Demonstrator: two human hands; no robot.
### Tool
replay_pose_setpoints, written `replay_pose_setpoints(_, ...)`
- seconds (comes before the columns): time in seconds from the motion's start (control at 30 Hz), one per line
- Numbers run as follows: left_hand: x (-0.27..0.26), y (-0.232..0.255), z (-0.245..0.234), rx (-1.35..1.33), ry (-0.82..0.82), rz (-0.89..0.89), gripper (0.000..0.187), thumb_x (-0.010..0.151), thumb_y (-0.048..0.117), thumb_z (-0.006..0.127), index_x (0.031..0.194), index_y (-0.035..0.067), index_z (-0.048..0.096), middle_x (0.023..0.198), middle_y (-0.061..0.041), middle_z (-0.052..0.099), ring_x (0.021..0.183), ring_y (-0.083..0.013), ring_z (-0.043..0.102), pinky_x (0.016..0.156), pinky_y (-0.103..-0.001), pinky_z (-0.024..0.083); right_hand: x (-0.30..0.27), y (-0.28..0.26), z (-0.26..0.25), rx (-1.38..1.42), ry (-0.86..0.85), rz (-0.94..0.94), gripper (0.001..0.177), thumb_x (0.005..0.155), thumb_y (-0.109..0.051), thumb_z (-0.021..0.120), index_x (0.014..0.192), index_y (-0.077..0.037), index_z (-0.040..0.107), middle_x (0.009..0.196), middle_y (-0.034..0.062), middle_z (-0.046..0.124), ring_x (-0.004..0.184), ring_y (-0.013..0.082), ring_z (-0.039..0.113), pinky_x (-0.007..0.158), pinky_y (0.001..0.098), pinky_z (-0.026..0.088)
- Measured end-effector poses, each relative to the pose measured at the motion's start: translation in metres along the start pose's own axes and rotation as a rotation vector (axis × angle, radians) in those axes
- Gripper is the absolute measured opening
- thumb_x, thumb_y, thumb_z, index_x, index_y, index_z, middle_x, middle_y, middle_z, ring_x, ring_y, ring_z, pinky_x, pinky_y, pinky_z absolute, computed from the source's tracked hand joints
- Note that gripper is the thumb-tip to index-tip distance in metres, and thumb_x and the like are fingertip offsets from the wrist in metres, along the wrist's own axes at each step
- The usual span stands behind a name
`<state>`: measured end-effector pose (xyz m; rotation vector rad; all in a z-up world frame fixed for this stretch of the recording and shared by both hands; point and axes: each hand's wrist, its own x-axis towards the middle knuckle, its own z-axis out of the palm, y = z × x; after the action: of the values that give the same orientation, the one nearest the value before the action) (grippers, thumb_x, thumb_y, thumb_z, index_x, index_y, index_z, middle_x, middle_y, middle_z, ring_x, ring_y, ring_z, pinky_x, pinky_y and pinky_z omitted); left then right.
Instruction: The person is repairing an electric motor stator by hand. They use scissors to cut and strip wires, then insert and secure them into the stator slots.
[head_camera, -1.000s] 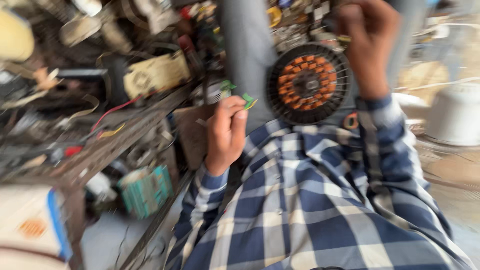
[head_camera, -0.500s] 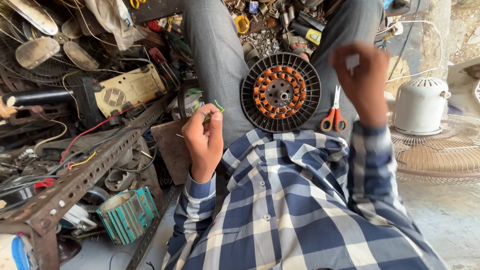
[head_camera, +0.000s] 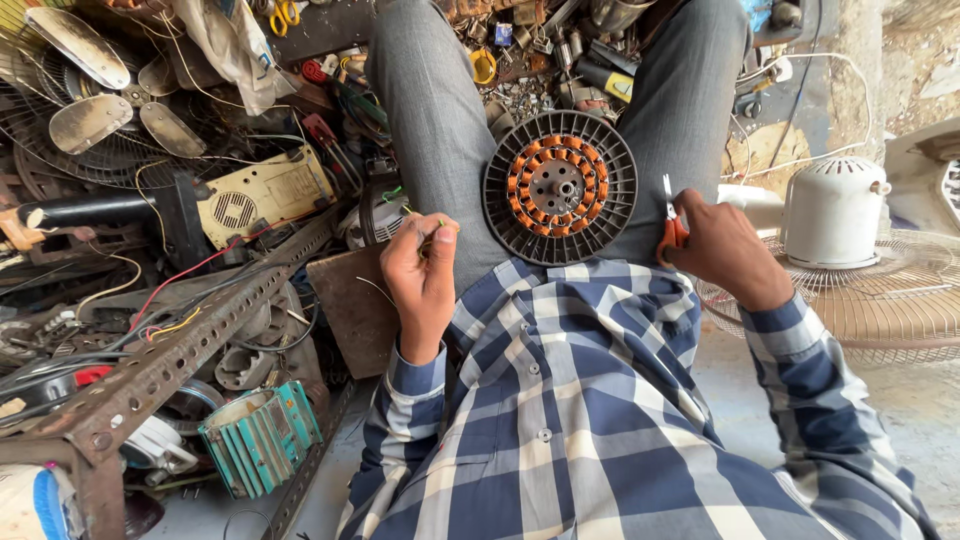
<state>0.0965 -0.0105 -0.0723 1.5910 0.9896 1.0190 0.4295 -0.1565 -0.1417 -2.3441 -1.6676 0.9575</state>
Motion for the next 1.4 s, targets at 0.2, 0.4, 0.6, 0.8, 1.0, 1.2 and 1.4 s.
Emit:
replay_pose_setpoints(0.2, 0.004, 0.011, 0.006, 0.129, -0.054, 0.084, 0.023, 0.114, 0.018, 0.049, 0.103, 0.001, 0.060, 0.080, -0.001, 0.054, 0.065, -0.0071, 0.045, 0.061, -0.025, 0.037, 0.011, 0.023, -0.007, 0.736, -0.050, 0.191, 0.053, 0.080, 0.002, 0.074, 0.132, -0.001, 0.064, 0.082, 0.0152, 0.076, 0.066, 0.0188, 0.070, 0.057, 0.0314, 0.058)
replay_pose_setpoints(0.4, 0.012, 0.026, 0.009, 0.138, -0.147, 0.087, 0.013, 0.108, 0.010, 0.058, 0.109, -0.002, 0.064, 0.090, -0.006, 0.058, 0.065, -0.0095, 0.044, 0.058, -0.025, 0.037, 0.005, -0.003, -0.008, 1.073, 0.073, -0.038, 0.047, 0.083, 0.008, 0.078, 0.128, 0.004, 0.066, 0.095, 0.0136, 0.075, 0.076, 0.0142, 0.071, 0.064, 0.0246, 0.058)
replay_pose_setpoints(0.6, 0.005, 0.038, 0.022, 0.189, -0.076, 0.165, 0.008, 0.103, 0.006, 0.067, 0.109, 0.001, 0.067, 0.092, -0.006, 0.062, 0.076, -0.0143, 0.066, 0.065, -0.028, 0.058, -0.030, -0.087, -0.010, 0.906, -0.054, -0.264, 0.042, 0.079, -0.002, 0.077, 0.121, -0.002, 0.068, 0.089, 0.0061, 0.077, 0.068, 0.0091, 0.073, 0.056, 0.0224, 0.059)
replay_pose_setpoints(0.8, -0.006, 0.042, 0.022, 0.505, -0.142, 0.351, 0.009, 0.095, 0.003, 0.073, 0.102, 0.001, 0.069, 0.084, -0.008, 0.060, 0.068, -0.0241, 0.062, 0.061, -0.037, 0.049, -0.031, -0.129, -0.028, 0.479, 0.144, -0.504, 0.054, 0.066, -0.017, 0.086, 0.115, 0.000, 0.072, 0.075, 0.0085, 0.069, 0.055, 0.0191, 0.064, 0.053, 0.0319, 0.051)
replay_pose_setpoints(1.0, -0.008, 0.035, 0.022, 0.476, -0.209, 0.334, 0.012, 0.093, 0.005, 0.073, 0.103, 0.000, 0.070, 0.088, -0.009, 0.063, 0.072, -0.0244, 0.065, 0.065, -0.036, 0.052, -0.023, -0.127, -0.020, 0.468, 0.134, -0.633, 0.049, 0.072, -0.014, 0.081, 0.118, -0.001, 0.072, 0.078, 0.0089, 0.070, 0.065, 0.0229, 0.070, 0.063, 0.0329, 0.056)
replay_pose_setpoints(1.2, -0.011, 0.025, 0.021, 0.238, -0.250, 0.133, 0.007, 0.098, 0.007, 0.072, 0.102, 0.001, 0.069, 0.088, -0.009, 0.067, 0.067, -0.0181, 0.067, 0.058, -0.031, 0.052, -0.018, -0.107, 0.003, 0.729, -0.129, -0.528, 0.042, 0.075, -0.008, 0.077, 0.116, 0.001, 0.071, 0.076, 0.0073, 0.075, 0.058, 0.0137, 0.070, 0.057, 0.0258, 0.055)
replay_pose_setpoints(1.4, -0.014, 0.021, 0.024, 0.513, -0.113, 0.469, 0.011, 0.099, 0.006, 0.072, 0.107, -0.001, 0.070, 0.083, -0.007, 0.062, 0.068, -0.0212, 0.062, 0.060, -0.036, 0.050, -0.019, -0.103, 0.030, 1.411, -0.587, -0.319, 0.025, 0.083, -0.002, 0.082, 0.105, 0.008, 0.074, 0.074, 0.0041, 0.069, 0.058, 0.0031, 0.054, 0.050, 0.0189, 0.038)
